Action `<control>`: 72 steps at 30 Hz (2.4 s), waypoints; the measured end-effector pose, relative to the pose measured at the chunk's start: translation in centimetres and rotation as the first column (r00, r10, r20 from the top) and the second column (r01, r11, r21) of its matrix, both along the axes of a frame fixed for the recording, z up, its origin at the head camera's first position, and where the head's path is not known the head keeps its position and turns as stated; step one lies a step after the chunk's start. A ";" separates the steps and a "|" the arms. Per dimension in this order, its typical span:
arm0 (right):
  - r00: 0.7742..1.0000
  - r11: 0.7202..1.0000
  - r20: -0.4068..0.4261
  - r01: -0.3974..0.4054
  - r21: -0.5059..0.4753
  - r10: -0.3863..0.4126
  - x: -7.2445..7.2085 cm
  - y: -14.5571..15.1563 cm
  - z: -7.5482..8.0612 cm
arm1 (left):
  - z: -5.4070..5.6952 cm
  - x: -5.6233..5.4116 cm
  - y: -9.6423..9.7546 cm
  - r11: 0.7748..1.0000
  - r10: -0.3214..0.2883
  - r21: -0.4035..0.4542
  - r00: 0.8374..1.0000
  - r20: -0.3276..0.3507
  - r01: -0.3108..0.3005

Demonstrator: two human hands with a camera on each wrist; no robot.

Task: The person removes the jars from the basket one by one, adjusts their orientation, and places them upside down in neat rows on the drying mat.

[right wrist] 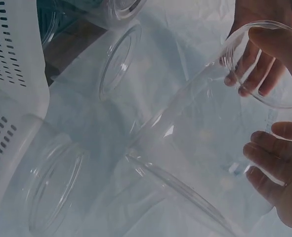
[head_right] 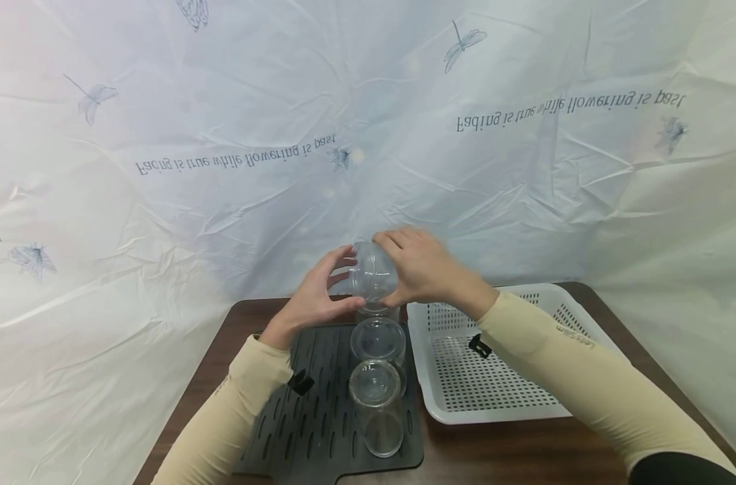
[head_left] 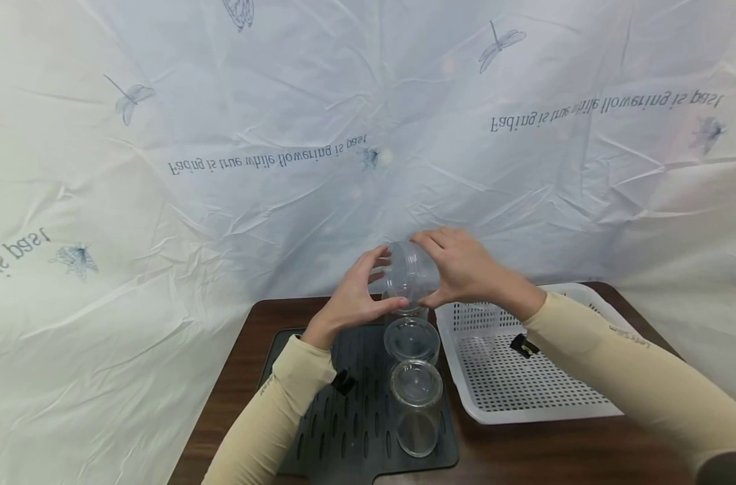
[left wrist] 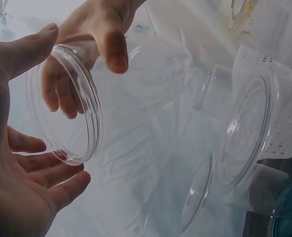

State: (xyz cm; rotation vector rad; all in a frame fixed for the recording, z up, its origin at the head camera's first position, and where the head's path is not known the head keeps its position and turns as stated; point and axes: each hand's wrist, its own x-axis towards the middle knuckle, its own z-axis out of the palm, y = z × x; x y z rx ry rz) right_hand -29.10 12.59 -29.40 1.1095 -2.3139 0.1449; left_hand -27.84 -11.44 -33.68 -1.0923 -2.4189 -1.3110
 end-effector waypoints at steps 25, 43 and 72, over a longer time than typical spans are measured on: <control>0.986 0.995 0.164 -0.015 -0.096 0.031 0.6 0.1 1.1 | -0.6 0.0 -0.1 0.993 0.108 0.067 0.988 -0.113 -0.101; 0.829 0.725 0.402 -0.005 -0.689 0.388 -1.6 5.2 0.8 | -0.4 0.2 -0.6 0.987 0.101 0.131 0.992 -0.073 -0.091; 0.302 0.094 0.177 0.271 -0.958 0.937 -2.5 5.1 -7.2 | 2.6 3.0 -0.1 0.981 0.057 0.190 0.998 -0.038 -0.049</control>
